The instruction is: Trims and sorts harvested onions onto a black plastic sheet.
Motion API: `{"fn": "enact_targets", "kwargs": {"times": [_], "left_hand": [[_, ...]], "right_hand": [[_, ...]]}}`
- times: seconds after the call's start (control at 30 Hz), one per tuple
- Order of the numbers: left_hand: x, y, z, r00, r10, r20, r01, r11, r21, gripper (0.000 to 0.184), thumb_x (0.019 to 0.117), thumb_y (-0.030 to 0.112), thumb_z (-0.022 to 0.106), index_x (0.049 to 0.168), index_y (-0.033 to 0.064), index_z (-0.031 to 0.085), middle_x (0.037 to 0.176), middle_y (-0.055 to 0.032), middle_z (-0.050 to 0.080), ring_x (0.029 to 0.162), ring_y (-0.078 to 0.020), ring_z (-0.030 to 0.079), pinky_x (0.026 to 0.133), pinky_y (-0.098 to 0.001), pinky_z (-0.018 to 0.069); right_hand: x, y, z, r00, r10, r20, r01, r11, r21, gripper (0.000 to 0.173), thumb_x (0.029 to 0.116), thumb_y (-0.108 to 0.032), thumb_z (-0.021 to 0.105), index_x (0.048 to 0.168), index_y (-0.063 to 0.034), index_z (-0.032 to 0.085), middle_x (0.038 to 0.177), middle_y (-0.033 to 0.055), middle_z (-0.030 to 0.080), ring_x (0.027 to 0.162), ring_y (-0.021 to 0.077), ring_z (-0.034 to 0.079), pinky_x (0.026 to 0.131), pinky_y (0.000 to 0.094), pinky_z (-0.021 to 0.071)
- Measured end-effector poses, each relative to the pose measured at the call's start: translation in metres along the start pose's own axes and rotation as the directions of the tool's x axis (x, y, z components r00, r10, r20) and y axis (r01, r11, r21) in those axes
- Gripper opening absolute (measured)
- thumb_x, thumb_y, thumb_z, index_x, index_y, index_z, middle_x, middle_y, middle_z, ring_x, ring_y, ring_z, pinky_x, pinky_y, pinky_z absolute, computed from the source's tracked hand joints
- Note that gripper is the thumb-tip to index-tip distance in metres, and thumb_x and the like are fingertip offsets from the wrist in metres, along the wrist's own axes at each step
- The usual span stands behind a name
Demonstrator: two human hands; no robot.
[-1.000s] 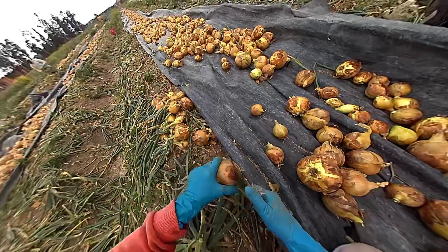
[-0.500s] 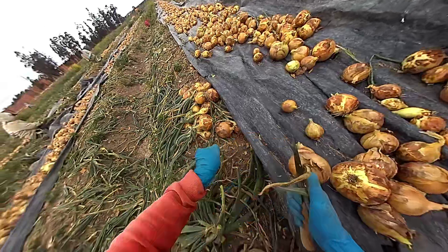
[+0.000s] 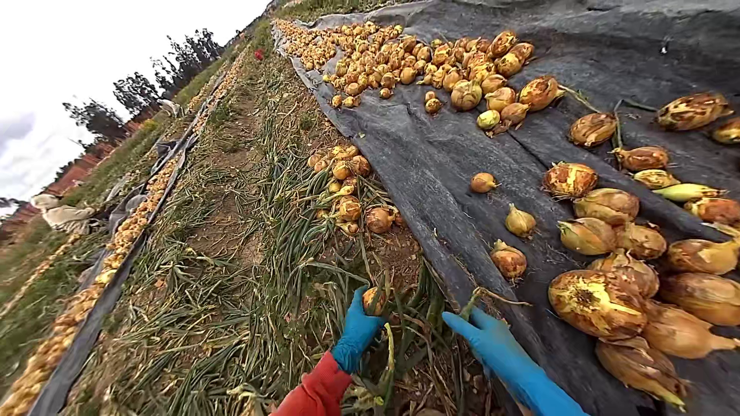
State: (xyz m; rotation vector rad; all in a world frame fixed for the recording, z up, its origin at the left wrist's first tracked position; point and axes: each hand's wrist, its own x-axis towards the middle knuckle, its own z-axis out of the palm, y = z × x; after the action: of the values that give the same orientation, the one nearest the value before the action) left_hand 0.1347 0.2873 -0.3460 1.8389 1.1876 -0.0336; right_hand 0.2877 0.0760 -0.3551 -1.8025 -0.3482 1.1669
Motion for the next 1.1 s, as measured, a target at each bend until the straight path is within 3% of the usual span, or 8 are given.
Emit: {"fn": "enact_targets", "kwargs": {"times": [0.07, 0.3, 0.47, 0.57, 0.67, 0.77, 0.93, 1.1], "left_hand": [[-0.042, 0.019, 0.001, 0.989, 0.076, 0.129, -0.055, 0.986, -0.158, 0.096, 0.0699, -0.009, 0.073, 0.156, -0.0025, 0.03, 0.14, -0.0231, 0.056, 0.125, -0.025, 0.061, 0.105, -0.0392, 0.0517], [-0.123, 0.072, -0.004, 0.894, 0.203, 0.399, -0.102, 0.96, -0.261, 0.079, 0.0759, 0.015, 0.081, 0.141, -0.0045, 0.042, 0.118, -0.0085, 0.067, 0.106, -0.0101, 0.068, 0.096, -0.0297, 0.0569], [-0.096, 0.095, -0.011, 0.951, 0.226, 0.21, -0.296, 0.859, 0.417, 0.073, 0.0779, 0.025, 0.084, 0.141, 0.0008, 0.055, 0.13, -0.0205, 0.064, 0.117, -0.0322, 0.065, 0.102, -0.0518, 0.0522], [-0.051, 0.09, -0.014, 0.949, 0.313, 0.045, -0.311, 0.895, 0.321, 0.082, 0.0802, 0.005, 0.075, 0.154, -0.0003, 0.039, 0.146, -0.0234, 0.055, 0.132, -0.034, 0.058, 0.112, -0.0507, 0.0466], [-0.04, 0.099, 0.0, 0.88, 0.475, -0.006, -0.474, 0.878, -0.063, 0.047, 0.0882, -0.002, 0.064, 0.135, -0.0054, 0.055, 0.113, -0.0139, 0.073, 0.101, -0.0182, 0.072, 0.093, -0.037, 0.0594], [-0.043, 0.103, 0.024, 0.809, 0.577, 0.112, -0.571, 0.817, -0.081, 0.028, 0.1005, 0.023, 0.064, 0.092, -0.0023, 0.072, 0.073, -0.0045, 0.072, 0.068, -0.0102, 0.07, 0.071, -0.0325, 0.0588], [-0.057, 0.102, 0.018, 0.787, 0.322, 0.526, -0.49, 0.845, 0.215, 0.038, 0.1081, 0.024, 0.051, 0.118, -0.0084, 0.068, 0.101, -0.0257, 0.072, 0.099, -0.0381, 0.07, 0.094, -0.0574, 0.0511], [0.044, 0.112, -0.046, 0.987, 0.061, 0.146, -0.156, 0.554, 0.818, 0.034, 0.1081, 0.022, 0.047, 0.128, 0.0003, 0.065, 0.123, -0.0261, 0.069, 0.119, -0.0435, 0.065, 0.099, -0.0626, 0.0497]], "right_hand": [[-0.007, -0.004, 0.005, 0.993, -0.004, 0.118, -0.008, 0.995, 0.098, 0.051, 0.0966, -0.054, 0.063, 0.12, -0.009, 0.059, 0.075, 0.0006, 0.052, 0.055, 0.0119, 0.048, 0.051, 0.0309, 0.044], [-0.041, -0.022, 0.018, 0.924, -0.208, 0.321, 0.175, 0.976, 0.127, 0.068, 0.0951, -0.067, 0.049, 0.115, -0.0042, 0.063, 0.085, 0.0032, 0.06, 0.065, 0.0106, 0.055, 0.059, 0.0319, 0.0481], [-0.053, -0.017, 0.016, 0.931, -0.332, 0.152, 0.308, 0.938, 0.161, 0.056, 0.1019, -0.057, 0.041, 0.082, -0.0088, 0.062, 0.067, -0.0041, 0.051, 0.057, 0.0076, 0.047, 0.055, 0.0309, 0.0429], [-0.036, -0.018, 0.0, 0.952, -0.295, -0.084, 0.304, 0.944, 0.131, 0.05, 0.1036, -0.045, 0.045, 0.079, -0.0055, 0.063, 0.065, -0.0009, 0.053, 0.057, 0.0102, 0.05, 0.058, 0.0338, 0.0449], [-0.003, -0.013, -0.016, 0.995, -0.098, -0.017, 0.098, 0.995, -0.009, 0.067, 0.0964, -0.059, 0.059, 0.112, 0.0056, 0.065, 0.088, 0.0184, 0.064, 0.076, 0.0284, 0.06, 0.073, 0.0521, 0.0495], [0.005, -0.01, 0.0, 0.991, -0.122, 0.05, 0.116, 0.987, 0.112, 0.06, 0.0948, -0.057, 0.059, 0.113, 0.0009, 0.062, 0.082, 0.0066, 0.059, 0.066, 0.0162, 0.054, 0.063, 0.0394, 0.0478], [0.002, -0.015, 0.014, 0.992, -0.123, -0.037, 0.124, 0.84, 0.529, 0.046, 0.11, -0.046, 0.027, 0.098, -0.0116, 0.055, 0.065, -0.0039, 0.056, 0.045, 0.0064, 0.048, 0.04, 0.022, 0.0431], [-0.005, -0.037, 0.013, 0.935, -0.237, -0.264, 0.323, 0.876, 0.358, 0.044, 0.1088, -0.036, 0.029, 0.083, -0.01, 0.054, 0.061, -0.0093, 0.045, 0.051, 0.0022, 0.043, 0.052, 0.0221, 0.0413]]}}
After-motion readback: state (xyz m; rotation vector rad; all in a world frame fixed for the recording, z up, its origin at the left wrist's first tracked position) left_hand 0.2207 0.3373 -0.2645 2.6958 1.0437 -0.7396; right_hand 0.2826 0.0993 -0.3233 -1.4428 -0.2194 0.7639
